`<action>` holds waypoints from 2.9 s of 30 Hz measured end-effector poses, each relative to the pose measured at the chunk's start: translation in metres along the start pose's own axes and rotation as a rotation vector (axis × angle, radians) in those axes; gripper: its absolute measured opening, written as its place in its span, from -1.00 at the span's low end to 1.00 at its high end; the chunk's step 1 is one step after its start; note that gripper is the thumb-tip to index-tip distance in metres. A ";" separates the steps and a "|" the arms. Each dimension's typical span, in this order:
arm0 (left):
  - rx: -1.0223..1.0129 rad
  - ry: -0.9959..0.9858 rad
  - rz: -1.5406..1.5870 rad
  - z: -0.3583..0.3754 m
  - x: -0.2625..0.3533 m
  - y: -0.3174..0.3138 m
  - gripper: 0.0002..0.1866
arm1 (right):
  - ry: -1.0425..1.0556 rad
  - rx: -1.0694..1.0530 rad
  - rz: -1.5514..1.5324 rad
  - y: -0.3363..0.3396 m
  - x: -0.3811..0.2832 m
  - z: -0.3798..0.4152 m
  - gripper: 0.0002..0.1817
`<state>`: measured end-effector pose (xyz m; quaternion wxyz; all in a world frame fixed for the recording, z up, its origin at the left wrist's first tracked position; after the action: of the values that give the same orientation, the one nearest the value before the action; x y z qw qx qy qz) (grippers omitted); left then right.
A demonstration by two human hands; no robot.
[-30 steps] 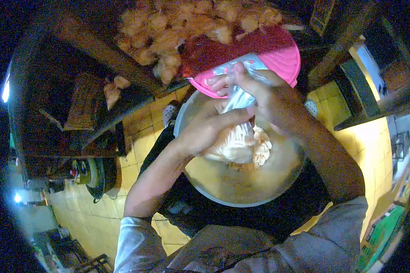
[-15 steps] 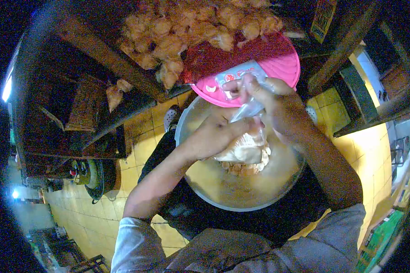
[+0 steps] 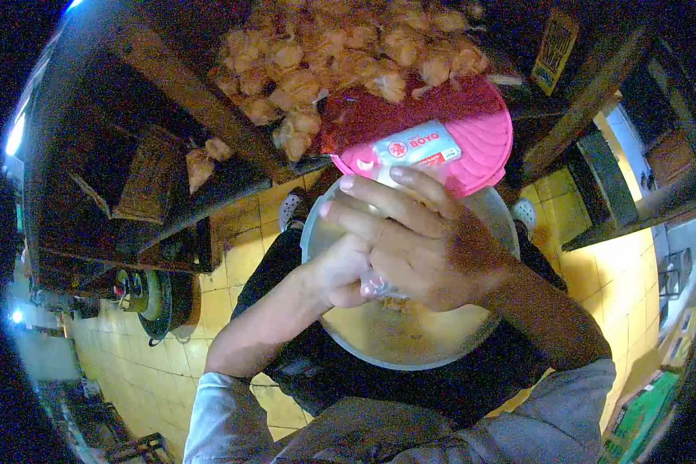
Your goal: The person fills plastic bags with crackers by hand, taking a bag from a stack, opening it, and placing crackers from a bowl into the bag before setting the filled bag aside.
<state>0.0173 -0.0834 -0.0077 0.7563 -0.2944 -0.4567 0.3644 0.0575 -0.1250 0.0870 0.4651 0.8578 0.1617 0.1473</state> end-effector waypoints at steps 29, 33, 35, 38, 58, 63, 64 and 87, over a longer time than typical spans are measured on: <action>-0.180 -0.656 0.139 0.018 0.072 -0.028 -0.77 | -0.965 0.475 -0.858 0.004 0.089 0.044 -0.76; -0.152 -0.646 -0.197 0.008 0.071 -0.014 -0.70 | -0.410 0.343 -0.020 0.042 0.058 0.008 -0.86; -0.069 -0.621 -0.511 0.005 0.066 -0.008 -0.72 | -0.168 0.258 0.319 0.039 0.039 0.006 -0.80; 0.032 -0.491 -0.779 0.006 0.067 0.004 -0.79 | -0.303 0.200 0.041 0.027 0.040 -0.001 -0.73; 0.296 -1.383 -1.470 0.058 0.098 -0.035 -0.85 | -0.910 0.357 -0.707 -0.014 0.071 0.018 -0.89; 0.162 -1.197 -1.079 0.047 0.100 -0.031 -0.81 | -0.842 0.573 -1.144 -0.012 0.070 0.020 -0.82; 0.185 -1.146 -1.024 0.045 0.099 -0.029 -0.81 | -0.788 0.608 -1.109 -0.007 0.065 0.016 -0.82; 0.333 -1.158 -1.366 0.059 0.103 -0.041 -0.86 | -0.803 0.105 -0.638 -0.001 0.063 0.012 -0.83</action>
<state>0.0085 -0.0152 0.0978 0.4926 0.3821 -0.7818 -0.0106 0.1194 -0.1071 0.0860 0.4685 0.7770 0.2314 -0.3512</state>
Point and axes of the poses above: each hand's wrist, its own z-axis away from the middle knuckle, its own y-axis out of the back of the hand, x = y × z, the point moved 7 cm from there along -z, towards the middle knuckle, and after that the axes turned 6 degrees about z, right-handed, at the moved point
